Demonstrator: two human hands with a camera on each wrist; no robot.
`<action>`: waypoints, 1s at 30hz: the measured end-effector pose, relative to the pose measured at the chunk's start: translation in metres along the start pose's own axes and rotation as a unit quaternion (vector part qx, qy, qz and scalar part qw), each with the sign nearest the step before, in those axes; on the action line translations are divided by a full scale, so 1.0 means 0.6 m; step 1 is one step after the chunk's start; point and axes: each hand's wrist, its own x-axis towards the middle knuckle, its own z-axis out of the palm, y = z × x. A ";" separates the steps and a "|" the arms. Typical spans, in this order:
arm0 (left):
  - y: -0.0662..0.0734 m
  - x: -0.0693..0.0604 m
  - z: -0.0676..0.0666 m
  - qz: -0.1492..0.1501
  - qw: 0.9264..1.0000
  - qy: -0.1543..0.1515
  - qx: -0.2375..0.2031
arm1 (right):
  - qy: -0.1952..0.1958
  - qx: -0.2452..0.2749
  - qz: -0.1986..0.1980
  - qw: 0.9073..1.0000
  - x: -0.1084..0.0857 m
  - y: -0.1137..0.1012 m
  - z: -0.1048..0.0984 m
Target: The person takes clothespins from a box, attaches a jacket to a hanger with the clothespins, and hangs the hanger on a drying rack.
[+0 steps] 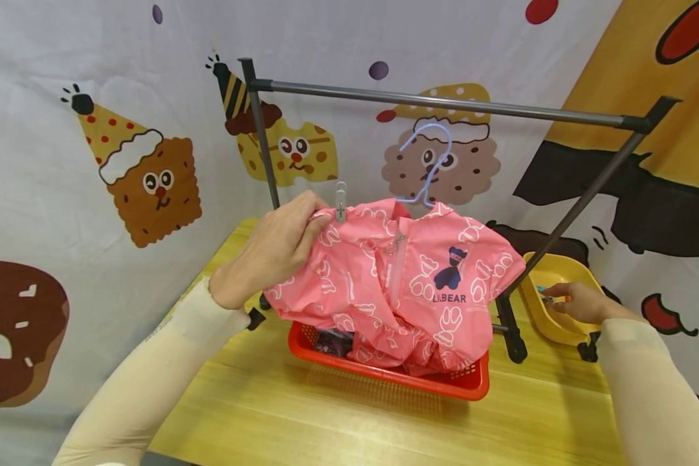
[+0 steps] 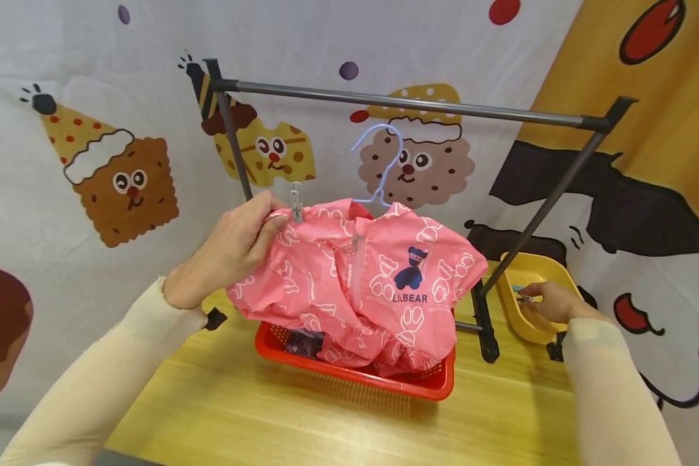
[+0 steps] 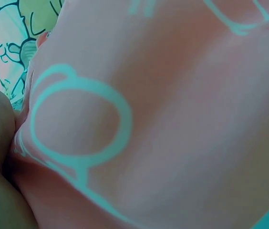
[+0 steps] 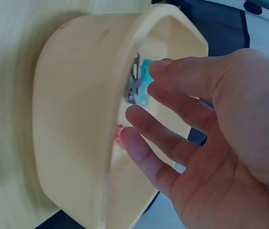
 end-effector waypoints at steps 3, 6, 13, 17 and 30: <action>0.001 0.000 0.000 -0.001 1.000 -0.002 -0.002 | -0.007 -0.002 0.004 1.000 0.000 0.006 0.005; 0.001 -0.001 0.001 -0.002 1.000 -0.002 -0.003 | -0.006 -0.008 0.000 1.000 -0.001 0.010 0.009; -0.001 -0.001 0.002 0.006 1.000 0.008 0.002 | -0.005 -0.002 0.013 1.000 -0.003 0.014 0.013; 0.000 -0.001 0.001 0.009 1.000 0.006 0.004 | -0.011 -0.008 0.028 1.000 -0.005 0.017 0.014; 0.002 -0.002 0.003 0.014 1.000 0.011 -0.003 | -0.007 0.022 0.045 0.999 -0.004 0.022 0.020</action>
